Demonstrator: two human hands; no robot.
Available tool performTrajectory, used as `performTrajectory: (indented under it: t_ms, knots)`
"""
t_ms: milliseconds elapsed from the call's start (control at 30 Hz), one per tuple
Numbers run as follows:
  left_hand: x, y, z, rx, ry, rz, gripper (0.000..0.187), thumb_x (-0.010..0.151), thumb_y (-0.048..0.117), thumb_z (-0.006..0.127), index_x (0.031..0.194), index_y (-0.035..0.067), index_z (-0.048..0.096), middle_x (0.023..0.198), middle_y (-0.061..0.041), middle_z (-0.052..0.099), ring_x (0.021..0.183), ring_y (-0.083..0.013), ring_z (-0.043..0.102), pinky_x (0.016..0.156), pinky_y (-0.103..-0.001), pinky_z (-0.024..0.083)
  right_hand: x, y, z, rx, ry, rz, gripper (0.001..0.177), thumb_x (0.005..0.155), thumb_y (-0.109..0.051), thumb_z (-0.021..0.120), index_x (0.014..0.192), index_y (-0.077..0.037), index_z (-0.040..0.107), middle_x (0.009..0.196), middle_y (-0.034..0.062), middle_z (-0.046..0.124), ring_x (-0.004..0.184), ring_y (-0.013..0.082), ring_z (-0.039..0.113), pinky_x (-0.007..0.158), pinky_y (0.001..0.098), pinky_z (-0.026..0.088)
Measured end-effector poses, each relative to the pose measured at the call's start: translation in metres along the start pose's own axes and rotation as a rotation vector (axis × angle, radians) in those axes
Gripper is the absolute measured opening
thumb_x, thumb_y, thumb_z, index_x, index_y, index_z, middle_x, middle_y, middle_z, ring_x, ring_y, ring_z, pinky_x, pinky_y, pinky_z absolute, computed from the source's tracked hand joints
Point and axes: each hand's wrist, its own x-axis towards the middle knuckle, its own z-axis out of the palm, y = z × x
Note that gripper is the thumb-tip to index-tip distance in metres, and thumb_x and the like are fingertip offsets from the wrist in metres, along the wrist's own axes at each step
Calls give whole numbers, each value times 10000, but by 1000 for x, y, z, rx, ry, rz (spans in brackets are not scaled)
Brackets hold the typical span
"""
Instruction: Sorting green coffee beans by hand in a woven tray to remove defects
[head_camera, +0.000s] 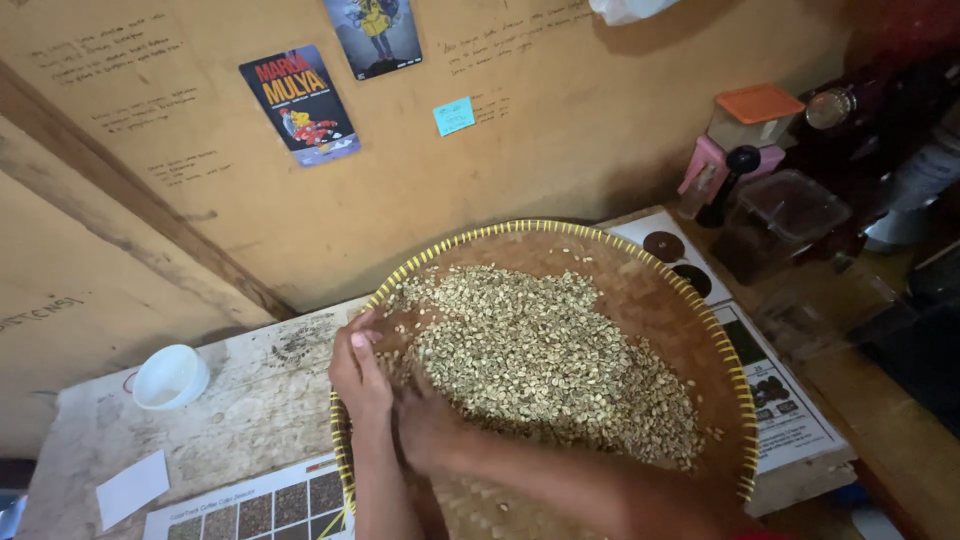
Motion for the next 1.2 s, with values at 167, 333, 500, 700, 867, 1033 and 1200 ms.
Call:
performTrajectory:
  t_ms: [167,333,500,700,867,1033,1200]
  knots:
    - [0,-2,2,23,-4,30,445,1086,375,335,1185,118,685,983,-104,722,826,-273,680,800,-384,512,43,35,-10,-664,-52,72,683,1021,-450,369,1587,-94,228,1712,146,15,1566,389,-15,1150,632,80]
    - [-6,-31,21,37,-33,131,346,1084,273,411,1203,126,700,1001,-137,728,849,-339,677,822,-436,513,14,99,-14,-460,90,31,799,1012,-637,77,1617,-121,151,1697,170,26,1558,437,14,1133,820,45]
    - [3,33,14,177,-176,180,325,1056,243,481,1228,72,698,1014,-177,690,950,-404,639,903,-473,488,-27,166,22,-746,476,-310,534,1083,-483,334,1380,-84,527,1439,222,455,1332,430,426,1014,653,326]
    - [-16,-24,38,116,-260,229,294,1020,214,527,1252,156,698,1067,-82,714,1014,-306,654,954,-407,479,-91,158,-42,-327,422,-275,403,1005,-296,565,1394,-202,610,1373,134,571,1383,369,436,1107,624,298]
    - [-15,16,43,177,-371,229,328,1022,269,530,1289,142,672,1151,-119,708,1099,-331,646,984,-440,464,-97,187,-46,-324,513,-71,554,1083,-453,436,1491,-80,408,1524,245,376,1449,467,313,1143,688,220]
    - [-29,19,74,78,-493,255,360,1045,291,484,1342,150,630,1244,-121,672,1174,-347,612,1027,-469,452,-112,157,-54,-87,314,-227,484,1119,-261,353,1477,64,397,1574,306,295,1445,550,256,1117,737,229]
    - [-44,57,93,-73,-781,340,478,1052,406,371,1381,120,567,1347,-153,611,1303,-393,527,1085,-551,385,-83,209,-42,61,769,-405,194,928,-60,664,1120,-58,687,1126,88,666,1097,321,656,930,472,542]
